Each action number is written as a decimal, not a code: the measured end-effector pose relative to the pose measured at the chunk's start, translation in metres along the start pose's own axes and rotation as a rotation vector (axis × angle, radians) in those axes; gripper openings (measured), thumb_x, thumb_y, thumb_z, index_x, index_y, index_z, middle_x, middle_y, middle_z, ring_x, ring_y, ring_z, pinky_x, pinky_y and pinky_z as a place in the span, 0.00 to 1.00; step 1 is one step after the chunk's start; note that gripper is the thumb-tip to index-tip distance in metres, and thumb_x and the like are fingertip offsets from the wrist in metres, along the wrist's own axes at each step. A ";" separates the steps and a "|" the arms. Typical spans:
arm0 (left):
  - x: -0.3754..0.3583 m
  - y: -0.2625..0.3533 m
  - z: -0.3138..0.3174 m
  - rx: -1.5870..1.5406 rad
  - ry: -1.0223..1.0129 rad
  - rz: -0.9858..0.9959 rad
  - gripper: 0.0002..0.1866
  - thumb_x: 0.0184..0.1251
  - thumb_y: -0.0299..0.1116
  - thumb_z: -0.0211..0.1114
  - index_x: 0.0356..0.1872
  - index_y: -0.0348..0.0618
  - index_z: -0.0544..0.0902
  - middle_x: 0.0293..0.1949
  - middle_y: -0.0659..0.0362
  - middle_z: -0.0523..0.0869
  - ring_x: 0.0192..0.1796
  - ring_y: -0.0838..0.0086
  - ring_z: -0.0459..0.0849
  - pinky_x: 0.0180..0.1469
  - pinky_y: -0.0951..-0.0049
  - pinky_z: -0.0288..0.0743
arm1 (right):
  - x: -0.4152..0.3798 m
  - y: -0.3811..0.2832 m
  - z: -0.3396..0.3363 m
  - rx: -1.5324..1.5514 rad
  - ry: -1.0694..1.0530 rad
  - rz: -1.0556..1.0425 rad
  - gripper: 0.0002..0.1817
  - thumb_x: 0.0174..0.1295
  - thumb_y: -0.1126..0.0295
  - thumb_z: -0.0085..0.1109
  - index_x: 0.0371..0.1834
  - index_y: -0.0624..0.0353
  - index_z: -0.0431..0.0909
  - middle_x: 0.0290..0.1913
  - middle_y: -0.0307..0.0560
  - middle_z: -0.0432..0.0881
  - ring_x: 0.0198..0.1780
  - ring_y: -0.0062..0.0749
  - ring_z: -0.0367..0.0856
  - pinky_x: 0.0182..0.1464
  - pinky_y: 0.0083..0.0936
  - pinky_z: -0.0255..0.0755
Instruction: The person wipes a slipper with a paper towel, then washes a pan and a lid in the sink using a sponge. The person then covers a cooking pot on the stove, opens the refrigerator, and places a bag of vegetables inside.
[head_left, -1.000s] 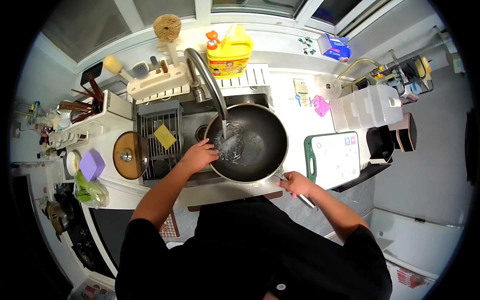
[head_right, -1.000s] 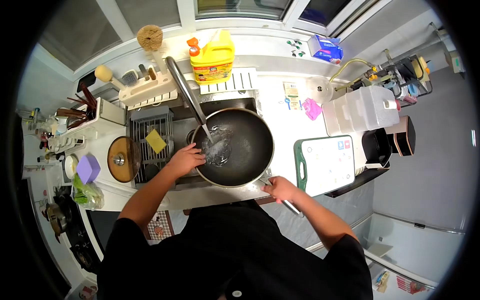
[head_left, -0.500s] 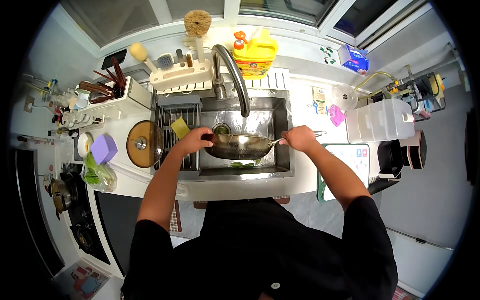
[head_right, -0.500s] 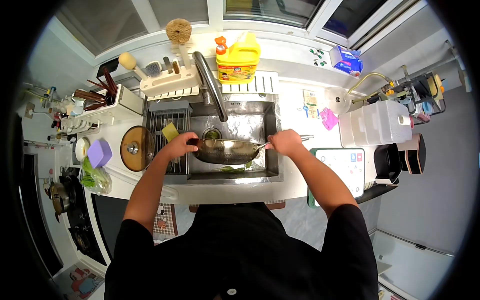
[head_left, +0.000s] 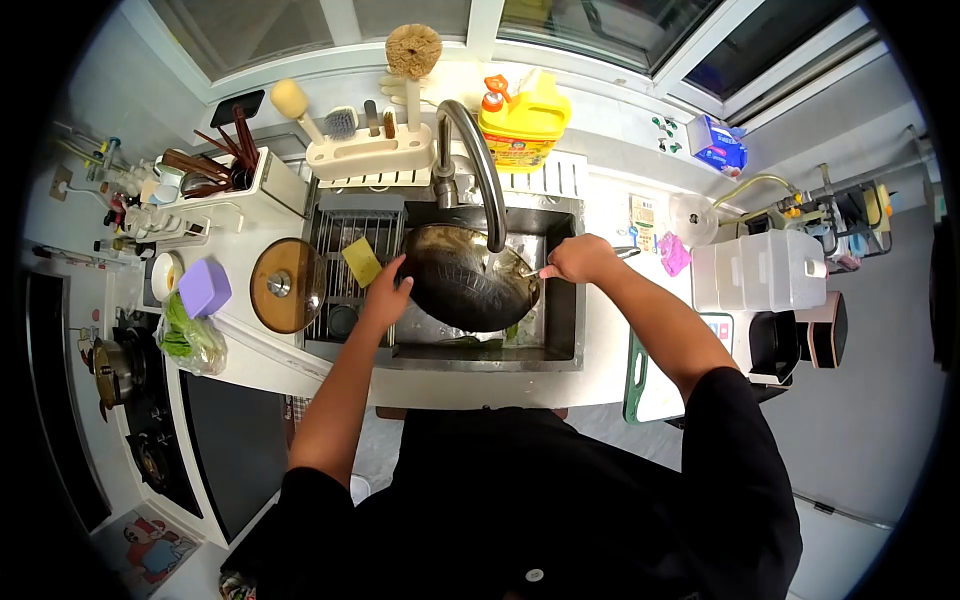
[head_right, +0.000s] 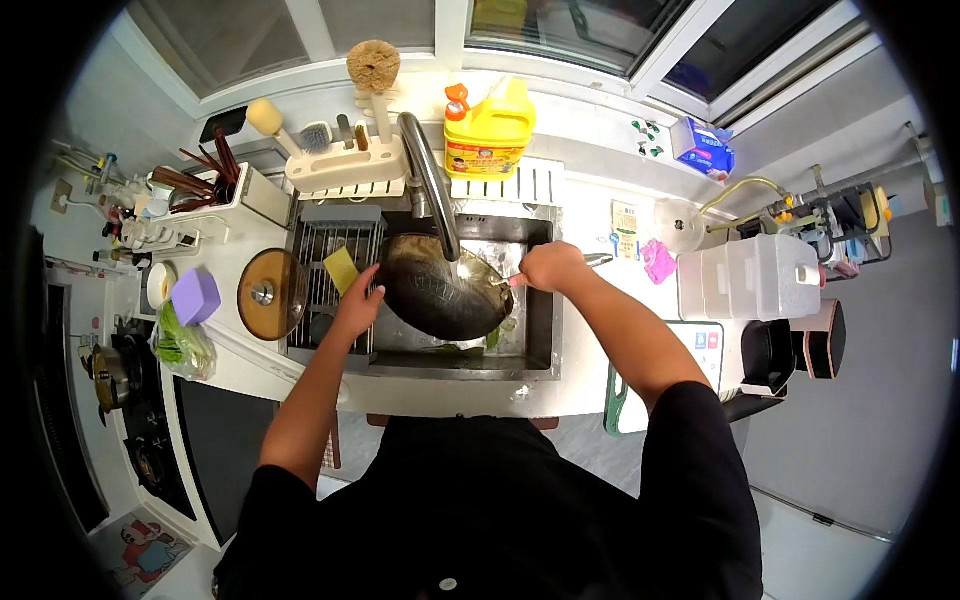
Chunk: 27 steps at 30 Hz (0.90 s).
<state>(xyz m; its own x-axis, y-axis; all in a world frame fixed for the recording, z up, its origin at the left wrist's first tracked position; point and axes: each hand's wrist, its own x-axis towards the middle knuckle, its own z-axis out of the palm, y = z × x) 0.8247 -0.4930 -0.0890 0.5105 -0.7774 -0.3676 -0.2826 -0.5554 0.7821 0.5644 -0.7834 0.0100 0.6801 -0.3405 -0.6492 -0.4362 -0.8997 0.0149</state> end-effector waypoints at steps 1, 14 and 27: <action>0.003 -0.023 0.009 -0.066 0.051 0.047 0.28 0.77 0.32 0.61 0.76 0.44 0.68 0.72 0.46 0.75 0.74 0.54 0.72 0.72 0.61 0.67 | 0.005 0.003 0.001 0.006 -0.011 -0.022 0.38 0.66 0.27 0.45 0.44 0.50 0.89 0.45 0.47 0.89 0.50 0.53 0.87 0.50 0.47 0.81; -0.018 -0.061 0.047 -0.227 0.003 -0.018 0.26 0.76 0.29 0.61 0.73 0.38 0.71 0.69 0.48 0.78 0.68 0.63 0.78 0.69 0.66 0.71 | -0.021 0.032 0.008 -0.013 -0.032 -0.077 0.32 0.64 0.30 0.52 0.44 0.46 0.88 0.42 0.45 0.88 0.49 0.51 0.87 0.48 0.48 0.80; 0.014 -0.049 0.060 -0.197 -0.024 0.013 0.26 0.74 0.33 0.62 0.71 0.42 0.73 0.63 0.45 0.83 0.60 0.56 0.85 0.63 0.63 0.76 | -0.048 0.048 0.009 -0.067 -0.098 0.065 0.33 0.61 0.29 0.51 0.45 0.45 0.89 0.41 0.47 0.89 0.49 0.49 0.87 0.49 0.45 0.79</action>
<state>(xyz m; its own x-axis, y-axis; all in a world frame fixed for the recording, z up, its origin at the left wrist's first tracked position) 0.7970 -0.4942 -0.1630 0.4878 -0.7921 -0.3668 -0.1239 -0.4787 0.8692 0.5052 -0.8077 0.0348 0.5895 -0.3731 -0.7165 -0.4346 -0.8941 0.1080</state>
